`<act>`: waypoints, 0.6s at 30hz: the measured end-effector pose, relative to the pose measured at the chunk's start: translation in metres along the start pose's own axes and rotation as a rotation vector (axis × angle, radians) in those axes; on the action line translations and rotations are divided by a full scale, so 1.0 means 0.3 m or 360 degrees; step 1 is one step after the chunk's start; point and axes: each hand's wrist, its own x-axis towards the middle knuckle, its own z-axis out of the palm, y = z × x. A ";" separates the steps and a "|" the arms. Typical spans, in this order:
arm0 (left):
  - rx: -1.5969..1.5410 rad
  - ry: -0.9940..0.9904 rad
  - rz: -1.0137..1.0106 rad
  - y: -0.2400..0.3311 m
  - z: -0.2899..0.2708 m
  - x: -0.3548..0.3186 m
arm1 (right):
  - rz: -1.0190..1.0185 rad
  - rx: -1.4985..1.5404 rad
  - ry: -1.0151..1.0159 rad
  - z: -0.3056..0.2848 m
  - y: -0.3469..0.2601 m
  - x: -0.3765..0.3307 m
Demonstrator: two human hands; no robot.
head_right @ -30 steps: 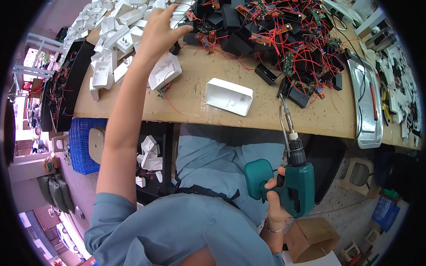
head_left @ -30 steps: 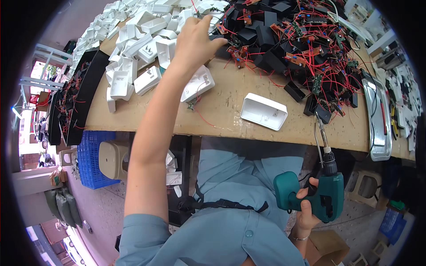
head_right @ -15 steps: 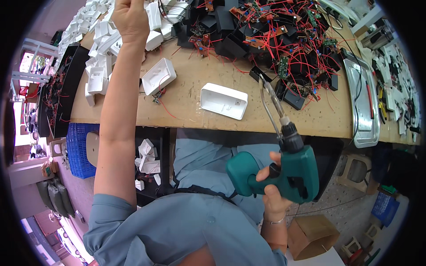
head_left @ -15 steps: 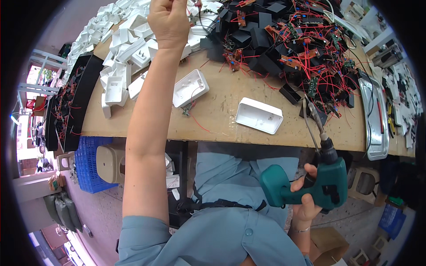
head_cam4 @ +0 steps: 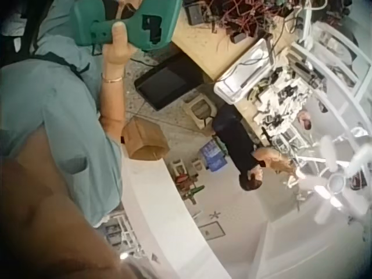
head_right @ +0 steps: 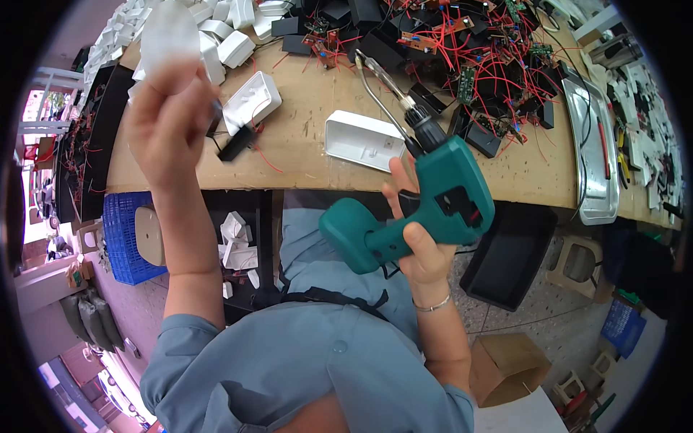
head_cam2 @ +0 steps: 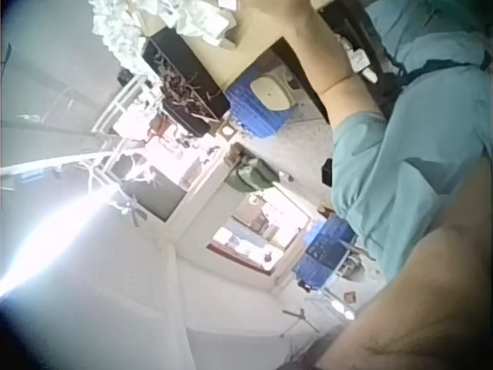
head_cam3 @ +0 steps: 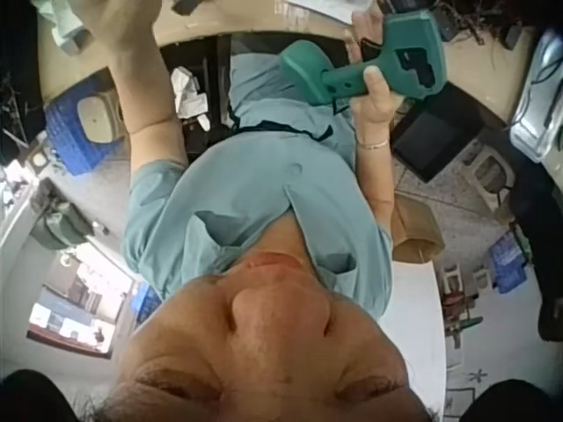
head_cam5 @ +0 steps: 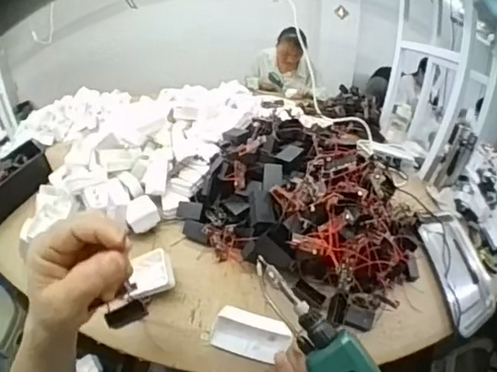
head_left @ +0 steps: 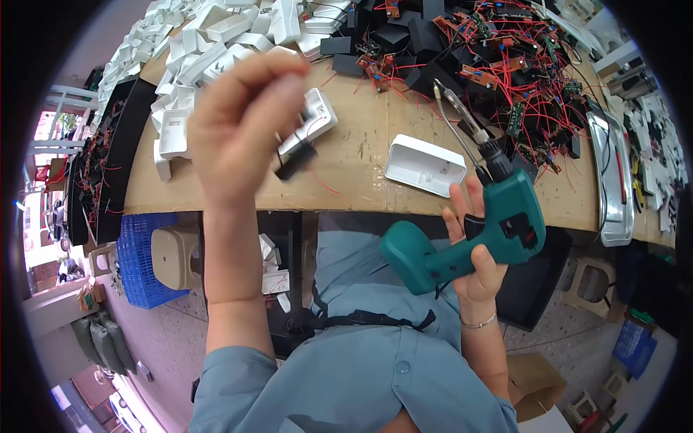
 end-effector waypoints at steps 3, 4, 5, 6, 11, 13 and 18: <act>0.0130 -0.0457 -0.0268 0.022 0.046 -0.123 | -0.0012 0.0007 -0.0043 -0.005 0.019 0.029; 0.0158 -0.0658 -0.0193 0.000 0.050 -0.154 | 0.0004 -0.0002 -0.0041 -0.002 0.018 0.036; 0.0099 -0.0698 -0.0355 -0.008 0.077 -0.181 | 0.0006 0.0010 -0.0034 -0.005 0.016 0.042; 0.0046 -0.0727 -0.0523 -0.012 0.104 -0.209 | 0.0018 0.0027 -0.0035 -0.003 0.013 0.043; -0.0695 -0.0645 -0.1175 -0.097 0.182 -0.278 | 0.0055 0.0045 -0.0116 -0.036 -0.028 -0.004; -0.0617 -0.0644 -0.1037 -0.117 0.215 -0.285 | 0.0118 0.0107 -0.0150 -0.036 -0.038 -0.023; -0.0259 -0.0839 -0.0634 -0.139 0.259 -0.312 | 0.0201 0.0241 -0.0276 -0.046 -0.048 -0.034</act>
